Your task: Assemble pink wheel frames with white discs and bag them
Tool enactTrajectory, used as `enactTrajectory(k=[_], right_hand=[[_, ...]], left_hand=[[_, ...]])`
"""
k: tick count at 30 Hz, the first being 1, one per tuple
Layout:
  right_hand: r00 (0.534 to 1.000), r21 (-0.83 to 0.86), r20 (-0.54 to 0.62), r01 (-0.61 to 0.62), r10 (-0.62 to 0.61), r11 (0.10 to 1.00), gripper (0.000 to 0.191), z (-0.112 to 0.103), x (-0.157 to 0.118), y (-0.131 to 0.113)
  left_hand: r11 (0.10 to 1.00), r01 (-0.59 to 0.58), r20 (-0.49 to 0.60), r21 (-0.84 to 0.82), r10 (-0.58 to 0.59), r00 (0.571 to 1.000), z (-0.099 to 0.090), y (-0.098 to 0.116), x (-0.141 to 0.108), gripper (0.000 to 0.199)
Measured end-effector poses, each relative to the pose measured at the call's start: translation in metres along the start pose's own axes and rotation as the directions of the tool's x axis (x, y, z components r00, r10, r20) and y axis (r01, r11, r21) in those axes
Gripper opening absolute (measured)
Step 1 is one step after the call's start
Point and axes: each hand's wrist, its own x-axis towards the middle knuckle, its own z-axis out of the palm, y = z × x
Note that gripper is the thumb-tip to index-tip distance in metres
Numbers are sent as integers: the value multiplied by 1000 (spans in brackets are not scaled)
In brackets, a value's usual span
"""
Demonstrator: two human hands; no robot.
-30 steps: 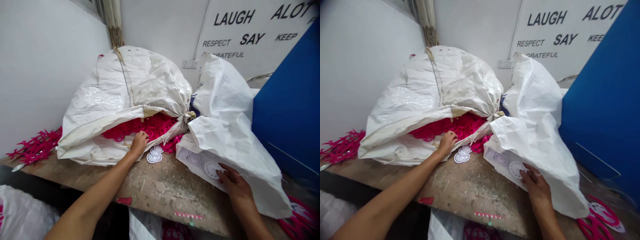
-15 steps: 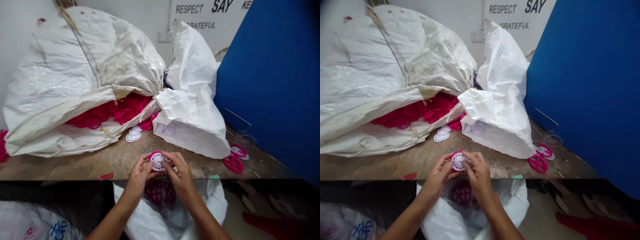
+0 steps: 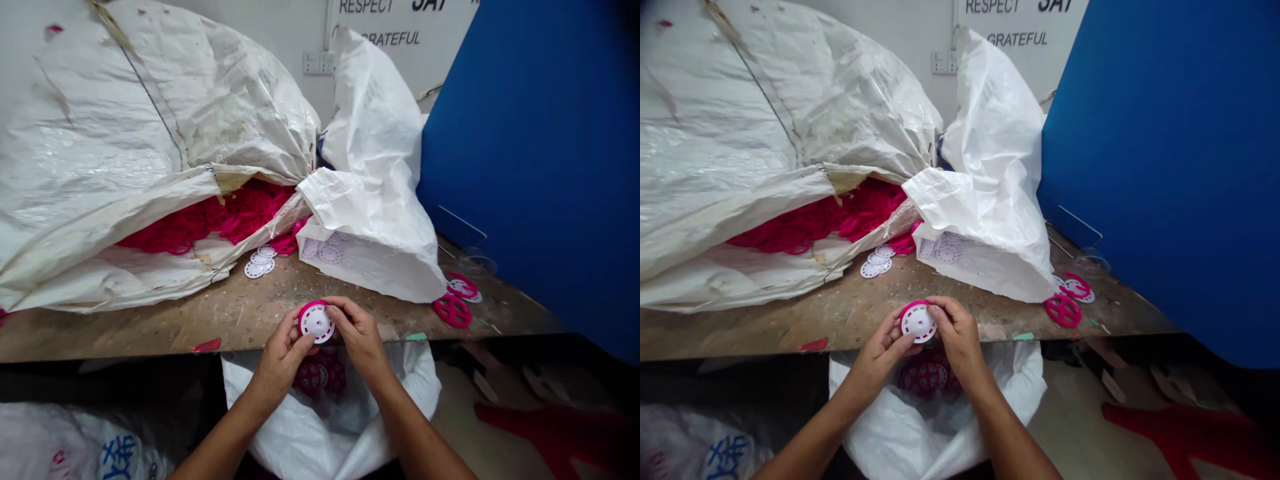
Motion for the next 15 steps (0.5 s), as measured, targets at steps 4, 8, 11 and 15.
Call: enactTrajectory(k=[4, 8, 11, 15], right_hand=[[998, 47, 67, -21, 18, 999, 24, 2, -2, 1], [1000, 20, -1, -15, 15, 1000, 24, 9, -2, 5], [999, 65, 18, -48, 47, 997, 25, 9, -2, 6], [983, 65, 182, -29, 16, 997, 32, 4, -7, 7]], left_hand=[[1000, 22, -50, -6, -23, 998, 1, -5, -1, 50], [997, 59, -77, -50, -63, 995, 2, -9, -1, 54], [995, 59, -42, -75, -62, 997, 3, -7, -1, 54], [998, 46, -40, -31, -47, 998, 0, -3, -2, 54]])
